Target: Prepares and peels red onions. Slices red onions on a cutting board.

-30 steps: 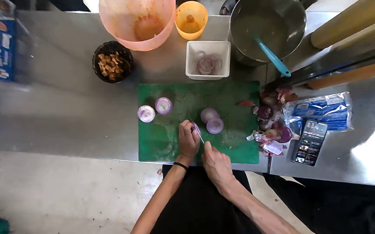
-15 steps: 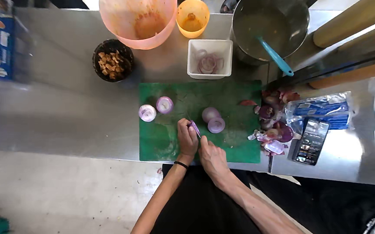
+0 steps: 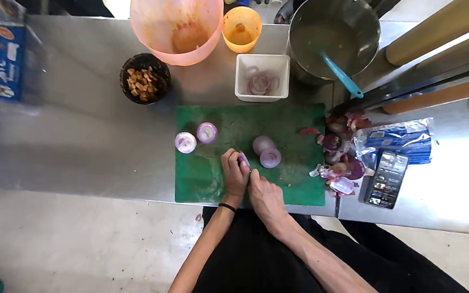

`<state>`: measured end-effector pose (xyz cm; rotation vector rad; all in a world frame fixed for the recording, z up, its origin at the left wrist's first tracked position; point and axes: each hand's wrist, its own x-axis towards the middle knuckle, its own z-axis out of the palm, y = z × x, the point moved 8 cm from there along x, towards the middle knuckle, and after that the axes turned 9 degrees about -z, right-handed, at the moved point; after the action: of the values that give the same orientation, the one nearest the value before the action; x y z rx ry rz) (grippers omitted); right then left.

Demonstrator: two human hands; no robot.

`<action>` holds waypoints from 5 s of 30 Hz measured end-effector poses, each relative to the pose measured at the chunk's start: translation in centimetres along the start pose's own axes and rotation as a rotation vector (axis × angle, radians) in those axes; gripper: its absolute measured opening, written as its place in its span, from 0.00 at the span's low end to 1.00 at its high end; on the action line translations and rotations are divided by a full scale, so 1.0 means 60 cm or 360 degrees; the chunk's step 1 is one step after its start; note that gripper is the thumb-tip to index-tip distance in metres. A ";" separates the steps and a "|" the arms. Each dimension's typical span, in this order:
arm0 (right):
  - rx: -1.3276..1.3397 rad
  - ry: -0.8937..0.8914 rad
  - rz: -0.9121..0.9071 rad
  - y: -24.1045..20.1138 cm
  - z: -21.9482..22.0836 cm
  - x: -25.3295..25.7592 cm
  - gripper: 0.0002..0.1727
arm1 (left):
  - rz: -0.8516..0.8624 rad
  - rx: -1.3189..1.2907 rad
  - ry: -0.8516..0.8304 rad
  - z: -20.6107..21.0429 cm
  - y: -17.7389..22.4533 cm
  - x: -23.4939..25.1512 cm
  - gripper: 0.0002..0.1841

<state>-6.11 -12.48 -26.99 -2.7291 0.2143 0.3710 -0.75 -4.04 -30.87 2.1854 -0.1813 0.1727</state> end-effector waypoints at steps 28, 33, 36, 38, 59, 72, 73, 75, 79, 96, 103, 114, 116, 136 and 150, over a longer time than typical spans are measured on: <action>-0.0012 0.0024 0.0038 0.017 0.007 -0.010 0.08 | -0.0192 -0.0119 -0.0100 0.004 0.000 0.025 0.17; 0.0065 -0.0036 0.0035 0.012 0.007 0.008 0.08 | -0.0173 -0.0161 -0.0012 0.006 -0.010 0.037 0.16; 0.0063 -0.0082 0.0062 0.014 0.012 0.010 0.09 | -0.0130 -0.0150 -0.0124 -0.010 -0.002 0.023 0.17; 0.0037 -0.0055 0.0059 0.014 0.012 0.010 0.09 | -0.0145 -0.0151 -0.0144 -0.011 -0.006 0.022 0.17; -0.0048 -0.0068 0.0030 0.001 0.016 0.033 0.09 | 0.0531 0.0225 -0.0383 -0.004 -0.006 0.054 0.24; -0.0090 -0.0161 0.0068 0.005 0.024 0.054 0.11 | 0.0563 0.0282 -0.0302 0.003 -0.006 0.074 0.27; -0.0089 -0.0153 0.0071 0.003 0.022 0.053 0.11 | 0.0607 0.0292 -0.0322 0.002 -0.005 0.071 0.27; -0.0107 -0.0162 0.0100 0.003 0.022 0.054 0.10 | 0.0670 0.0288 -0.0382 0.005 -0.005 0.066 0.26; -0.0113 -0.0167 0.0100 -0.002 0.014 0.047 0.10 | 0.0682 0.0234 -0.0373 0.003 -0.004 0.070 0.19; -0.0171 -0.0174 0.0201 0.018 0.006 -0.011 0.11 | 0.0665 0.0133 -0.0416 0.023 0.016 0.034 0.19; -0.0173 -0.0243 0.0191 0.034 0.015 -0.039 0.11 | 0.0692 0.0118 -0.0438 0.023 0.017 0.033 0.24; -0.0056 -0.0103 0.0093 0.032 0.019 -0.022 0.11 | 0.0586 0.0091 -0.0405 0.019 0.011 0.043 0.23; -0.0040 -0.0123 0.0093 0.029 0.018 -0.017 0.11 | 0.0565 0.0098 -0.0381 0.016 0.009 0.047 0.24; -0.0031 -0.0148 0.0091 0.022 0.034 0.005 0.12 | 0.0641 0.0235 -0.0499 0.010 0.007 0.037 0.26; -0.0054 -0.0357 0.0163 0.014 0.040 0.019 0.16 | 0.0725 0.0150 -0.0456 0.009 0.001 0.040 0.27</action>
<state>-5.72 -12.46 -29.78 -2.6883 0.2889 0.7100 1.62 -4.65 -30.70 2.2250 -0.8494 0.1221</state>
